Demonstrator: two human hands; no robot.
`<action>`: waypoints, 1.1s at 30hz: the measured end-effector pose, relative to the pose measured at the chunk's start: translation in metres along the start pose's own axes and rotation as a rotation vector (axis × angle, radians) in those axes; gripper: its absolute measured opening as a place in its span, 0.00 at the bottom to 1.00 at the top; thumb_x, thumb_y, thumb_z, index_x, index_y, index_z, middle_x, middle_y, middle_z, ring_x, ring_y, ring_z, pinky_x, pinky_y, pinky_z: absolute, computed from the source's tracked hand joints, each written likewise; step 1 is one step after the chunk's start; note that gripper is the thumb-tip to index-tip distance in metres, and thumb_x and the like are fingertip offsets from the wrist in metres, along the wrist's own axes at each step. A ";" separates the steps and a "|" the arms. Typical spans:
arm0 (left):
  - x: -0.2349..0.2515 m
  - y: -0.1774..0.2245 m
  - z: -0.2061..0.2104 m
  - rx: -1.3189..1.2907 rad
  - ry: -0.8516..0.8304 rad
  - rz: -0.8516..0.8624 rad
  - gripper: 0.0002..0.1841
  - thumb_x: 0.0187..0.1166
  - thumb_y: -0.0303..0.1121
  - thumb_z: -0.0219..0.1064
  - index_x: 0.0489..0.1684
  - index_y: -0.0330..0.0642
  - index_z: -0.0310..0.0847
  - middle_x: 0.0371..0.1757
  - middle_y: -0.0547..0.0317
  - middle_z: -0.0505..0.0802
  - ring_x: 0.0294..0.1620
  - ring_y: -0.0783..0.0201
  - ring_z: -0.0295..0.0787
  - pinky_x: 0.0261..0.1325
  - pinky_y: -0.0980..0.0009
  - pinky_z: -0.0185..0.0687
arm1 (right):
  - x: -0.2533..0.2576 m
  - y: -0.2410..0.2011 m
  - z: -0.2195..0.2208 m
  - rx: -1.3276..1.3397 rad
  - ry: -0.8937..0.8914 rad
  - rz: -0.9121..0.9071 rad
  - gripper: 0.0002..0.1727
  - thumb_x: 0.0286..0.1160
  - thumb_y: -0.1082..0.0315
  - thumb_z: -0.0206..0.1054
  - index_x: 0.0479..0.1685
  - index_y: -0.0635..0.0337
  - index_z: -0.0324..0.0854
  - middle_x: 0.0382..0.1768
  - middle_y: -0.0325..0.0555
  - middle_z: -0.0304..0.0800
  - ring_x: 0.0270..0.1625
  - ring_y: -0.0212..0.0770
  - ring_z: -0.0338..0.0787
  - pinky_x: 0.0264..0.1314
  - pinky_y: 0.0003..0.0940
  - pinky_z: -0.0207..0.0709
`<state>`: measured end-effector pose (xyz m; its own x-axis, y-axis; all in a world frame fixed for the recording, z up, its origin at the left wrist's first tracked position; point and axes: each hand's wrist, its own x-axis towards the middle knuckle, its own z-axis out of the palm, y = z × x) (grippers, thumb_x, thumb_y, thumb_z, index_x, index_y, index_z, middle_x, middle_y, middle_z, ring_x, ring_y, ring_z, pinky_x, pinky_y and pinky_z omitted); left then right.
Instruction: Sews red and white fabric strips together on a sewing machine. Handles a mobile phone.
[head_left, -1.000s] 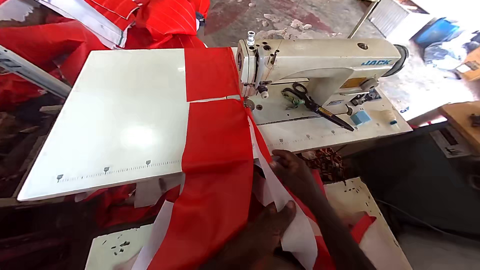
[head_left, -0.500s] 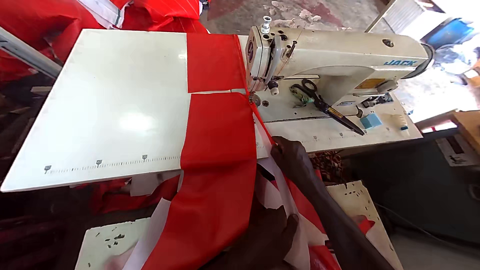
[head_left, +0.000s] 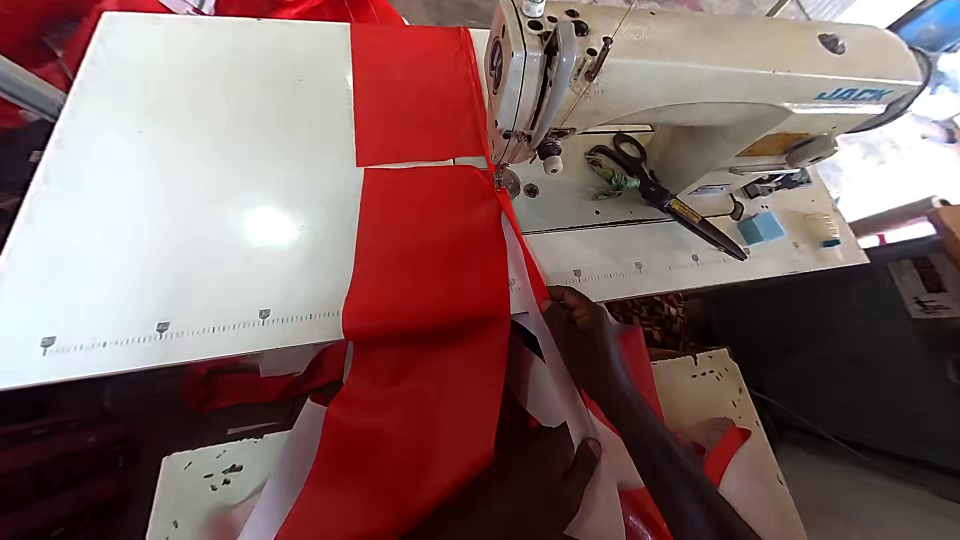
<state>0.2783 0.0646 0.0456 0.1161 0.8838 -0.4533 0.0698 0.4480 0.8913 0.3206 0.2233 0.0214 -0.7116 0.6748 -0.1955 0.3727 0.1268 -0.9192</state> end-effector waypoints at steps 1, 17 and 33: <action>0.000 0.000 -0.001 -0.017 -0.008 0.002 0.27 0.95 0.47 0.45 0.53 0.31 0.82 0.43 0.43 0.93 0.48 0.51 0.93 0.57 0.47 0.85 | -0.003 0.003 0.001 0.061 -0.004 0.017 0.11 0.88 0.66 0.59 0.56 0.57 0.86 0.25 0.38 0.86 0.22 0.31 0.80 0.23 0.28 0.74; 0.020 -0.063 -0.078 1.025 1.013 0.136 0.27 0.78 0.43 0.66 0.74 0.41 0.78 0.91 0.54 0.68 0.93 0.44 0.54 0.89 0.39 0.50 | -0.013 0.026 0.017 -0.099 0.099 -0.176 0.18 0.88 0.66 0.57 0.70 0.54 0.83 0.28 0.36 0.88 0.23 0.29 0.82 0.26 0.30 0.80; 0.017 -0.008 -0.100 1.025 0.716 0.275 0.10 0.71 0.38 0.63 0.38 0.44 0.88 0.69 0.58 0.90 0.78 0.56 0.79 0.77 0.48 0.71 | -0.015 0.029 0.045 -0.059 0.103 -0.185 0.18 0.88 0.65 0.56 0.71 0.54 0.81 0.21 0.35 0.83 0.19 0.30 0.79 0.23 0.31 0.78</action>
<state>0.1802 0.0899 0.0318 -0.2859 0.9487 0.1351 0.8939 0.2133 0.3944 0.3153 0.1843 -0.0177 -0.7075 0.7066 0.0136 0.2779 0.2958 -0.9139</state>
